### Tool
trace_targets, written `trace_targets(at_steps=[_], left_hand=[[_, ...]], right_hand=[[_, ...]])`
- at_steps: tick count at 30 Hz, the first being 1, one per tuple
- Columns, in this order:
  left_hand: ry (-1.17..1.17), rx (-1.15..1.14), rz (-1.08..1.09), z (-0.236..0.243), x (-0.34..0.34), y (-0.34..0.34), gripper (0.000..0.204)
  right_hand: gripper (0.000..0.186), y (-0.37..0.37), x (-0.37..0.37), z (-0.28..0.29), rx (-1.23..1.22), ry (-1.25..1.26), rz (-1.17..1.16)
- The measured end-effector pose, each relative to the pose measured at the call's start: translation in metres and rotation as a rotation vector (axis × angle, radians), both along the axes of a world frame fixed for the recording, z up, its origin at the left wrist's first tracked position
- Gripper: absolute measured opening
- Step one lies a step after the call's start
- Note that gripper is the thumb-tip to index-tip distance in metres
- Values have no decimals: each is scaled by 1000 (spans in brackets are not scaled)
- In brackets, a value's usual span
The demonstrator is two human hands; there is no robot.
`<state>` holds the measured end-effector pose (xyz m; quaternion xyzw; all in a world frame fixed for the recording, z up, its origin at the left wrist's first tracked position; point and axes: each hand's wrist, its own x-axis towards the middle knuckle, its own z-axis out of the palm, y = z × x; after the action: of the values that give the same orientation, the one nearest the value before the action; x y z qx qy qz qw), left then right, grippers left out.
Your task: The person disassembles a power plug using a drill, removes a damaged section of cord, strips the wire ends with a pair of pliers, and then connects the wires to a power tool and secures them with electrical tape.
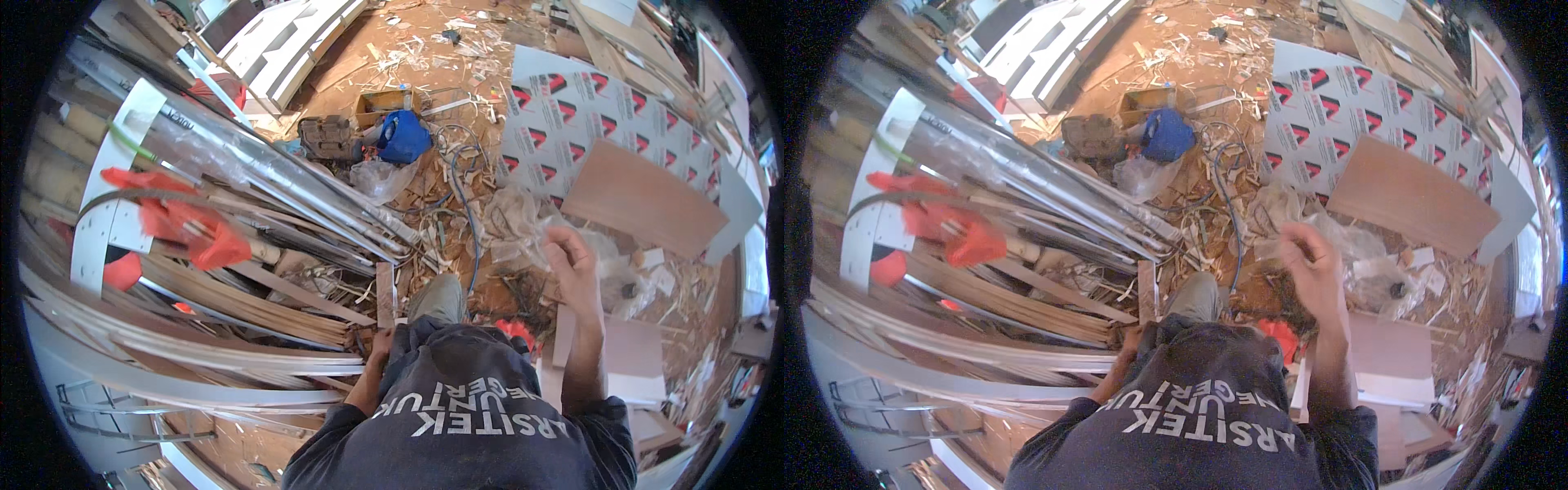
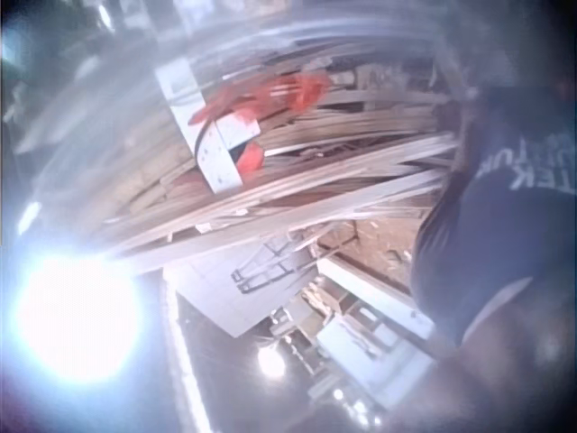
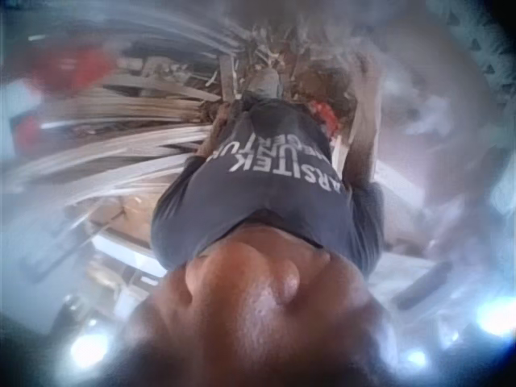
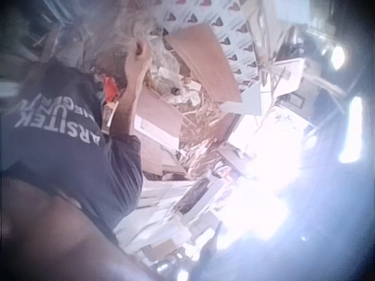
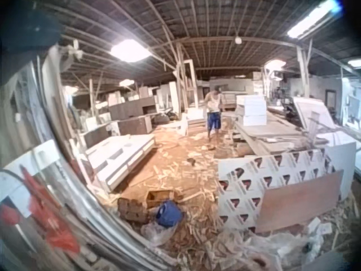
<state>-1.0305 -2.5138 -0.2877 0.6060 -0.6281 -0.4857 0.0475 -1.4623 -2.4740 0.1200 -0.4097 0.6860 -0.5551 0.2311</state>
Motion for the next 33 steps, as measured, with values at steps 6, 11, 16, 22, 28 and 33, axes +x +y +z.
trace_targets(at_steps=[6, 11, 16, 22, 28, 33], left_hand=[[-378, 6, -260, 17, -51, -74, 36], [-428, 189, -74, -22, -95, -152, 41], [-339, 30, 75, -33, -156, -299, 46], [150, -7, 551, 49, -228, -503, 34], [101, 112, 822, 56, -284, -585, 30], [-159, 279, 554, 9, -338, -610, 30]], right_hand=[[22, -174, 22, 138, -558, -624, 1496], [13, -314, -18, 118, -692, -759, 1525], [18, -448, -67, 125, -493, -942, 1634], [25, -603, -98, 115, -433, -1258, 1565], [38, -770, -132, 58, -287, -1469, 1669], [50, -946, -180, -2, -104, -1593, 1711]])
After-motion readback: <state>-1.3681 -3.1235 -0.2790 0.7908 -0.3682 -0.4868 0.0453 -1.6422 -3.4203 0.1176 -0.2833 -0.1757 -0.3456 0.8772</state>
